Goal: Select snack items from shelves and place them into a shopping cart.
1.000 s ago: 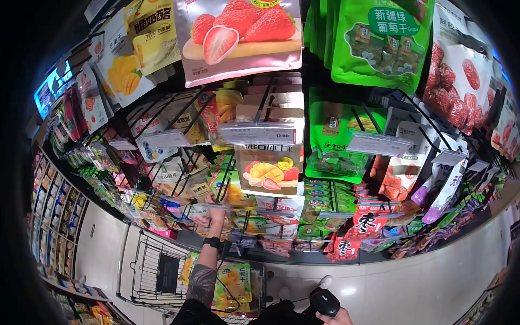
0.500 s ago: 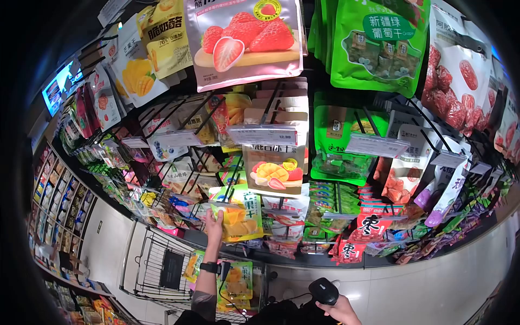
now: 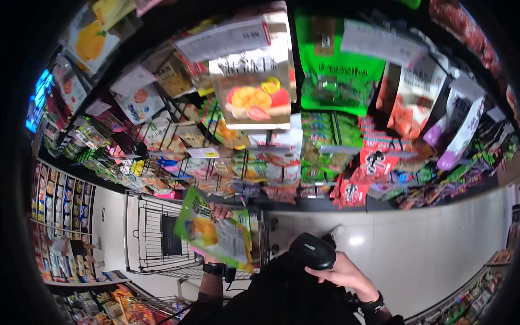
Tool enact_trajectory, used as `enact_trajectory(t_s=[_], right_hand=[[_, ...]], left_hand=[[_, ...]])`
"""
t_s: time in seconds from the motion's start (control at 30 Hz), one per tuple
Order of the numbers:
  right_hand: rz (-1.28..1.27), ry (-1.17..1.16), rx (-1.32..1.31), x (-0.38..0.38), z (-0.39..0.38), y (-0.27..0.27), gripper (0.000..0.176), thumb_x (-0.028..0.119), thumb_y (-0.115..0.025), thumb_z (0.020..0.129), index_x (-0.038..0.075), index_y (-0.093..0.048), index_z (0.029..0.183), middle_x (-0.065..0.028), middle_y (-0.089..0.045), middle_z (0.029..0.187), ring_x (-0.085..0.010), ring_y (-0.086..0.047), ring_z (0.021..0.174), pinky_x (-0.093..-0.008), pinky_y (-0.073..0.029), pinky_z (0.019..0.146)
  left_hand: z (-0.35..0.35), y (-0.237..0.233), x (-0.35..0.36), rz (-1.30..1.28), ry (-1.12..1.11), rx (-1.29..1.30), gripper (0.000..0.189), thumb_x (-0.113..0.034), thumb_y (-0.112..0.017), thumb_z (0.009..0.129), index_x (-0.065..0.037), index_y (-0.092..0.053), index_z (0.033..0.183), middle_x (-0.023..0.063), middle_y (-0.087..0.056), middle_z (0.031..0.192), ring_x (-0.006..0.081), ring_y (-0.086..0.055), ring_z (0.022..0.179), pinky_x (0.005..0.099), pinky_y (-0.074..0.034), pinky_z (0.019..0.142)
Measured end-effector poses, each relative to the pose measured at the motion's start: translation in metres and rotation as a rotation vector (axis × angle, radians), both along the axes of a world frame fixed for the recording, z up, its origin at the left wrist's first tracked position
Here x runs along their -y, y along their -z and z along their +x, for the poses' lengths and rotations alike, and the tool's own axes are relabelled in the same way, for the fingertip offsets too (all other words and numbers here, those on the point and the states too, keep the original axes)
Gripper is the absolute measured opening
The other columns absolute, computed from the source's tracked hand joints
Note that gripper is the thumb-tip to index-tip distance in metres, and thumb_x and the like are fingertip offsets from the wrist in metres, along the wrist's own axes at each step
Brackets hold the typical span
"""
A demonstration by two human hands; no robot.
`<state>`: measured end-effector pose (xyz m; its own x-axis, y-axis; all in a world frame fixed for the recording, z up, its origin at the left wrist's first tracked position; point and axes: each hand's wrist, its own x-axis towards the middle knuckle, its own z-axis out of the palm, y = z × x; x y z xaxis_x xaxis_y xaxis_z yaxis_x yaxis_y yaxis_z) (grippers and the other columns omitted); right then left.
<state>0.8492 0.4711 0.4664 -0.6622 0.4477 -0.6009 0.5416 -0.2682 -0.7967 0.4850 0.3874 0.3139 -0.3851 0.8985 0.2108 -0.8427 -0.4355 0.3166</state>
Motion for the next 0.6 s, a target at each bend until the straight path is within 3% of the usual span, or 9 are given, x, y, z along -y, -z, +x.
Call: enact_trajectory(t_s=[0.07,0.17,0.27,0.37,0.6], right_hand=[[0.008,-0.005,-0.083,0.004,-0.009,-0.031,0.034,0.022,-0.076,0.080,0.003,-0.063,0.106,-0.0014,-0.064,0.068,-0.0083,-0.059,0.053,-0.0235,-0.045,0.049],[-0.018,-0.119,0.010,0.004,-0.017,-0.061,0.036,0.019,-0.077,0.078,0.002,-0.062,0.106,-0.0055,-0.066,0.074,-0.0127,-0.062,0.059,-0.0271,-0.048,0.055],[0.257,-0.136,-0.328,0.017,-0.014,-0.045,0.037,0.015,-0.077,0.076,0.000,-0.060,0.106,-0.0115,-0.067,0.082,-0.0224,-0.066,0.070,-0.0318,-0.050,0.065],[0.222,-0.238,-0.314,0.018,-0.013,-0.052,0.038,0.012,-0.076,0.073,-0.001,-0.059,0.105,-0.0148,-0.067,0.087,-0.0310,-0.066,0.080,-0.0353,-0.051,0.072],[0.197,-0.266,-0.224,0.024,-0.012,-0.046,0.040,0.015,-0.076,0.073,0.000,-0.058,0.106,-0.0145,-0.066,0.089,-0.0310,-0.066,0.082,-0.0361,-0.051,0.074]], left_hand=[[0.012,-0.010,-0.010,0.147,0.176,0.112,0.010,-0.018,-0.049,0.092,-0.010,-0.055,0.094,-0.0004,-0.052,0.078,0.0122,-0.046,0.070,0.0286,-0.035,0.076],[0.041,-0.048,-0.031,0.441,0.330,0.238,0.010,-0.015,-0.045,0.096,-0.012,-0.054,0.094,-0.0016,-0.053,0.081,0.0109,-0.049,0.075,0.0284,-0.035,0.078],[0.050,-0.078,-0.028,0.352,0.305,0.141,0.012,-0.016,-0.043,0.098,-0.012,-0.054,0.097,-0.0019,-0.053,0.083,0.0103,-0.050,0.077,0.0278,-0.035,0.078],[0.055,-0.086,-0.032,0.405,0.362,0.130,0.011,-0.017,-0.044,0.098,-0.013,-0.054,0.099,-0.0028,-0.054,0.086,0.0103,-0.050,0.077,0.0272,-0.034,0.079],[0.046,-0.071,-0.032,0.469,0.383,0.048,0.010,-0.018,-0.047,0.097,-0.012,-0.055,0.100,-0.0013,-0.056,0.087,0.0119,-0.051,0.079,0.0285,-0.036,0.078]])
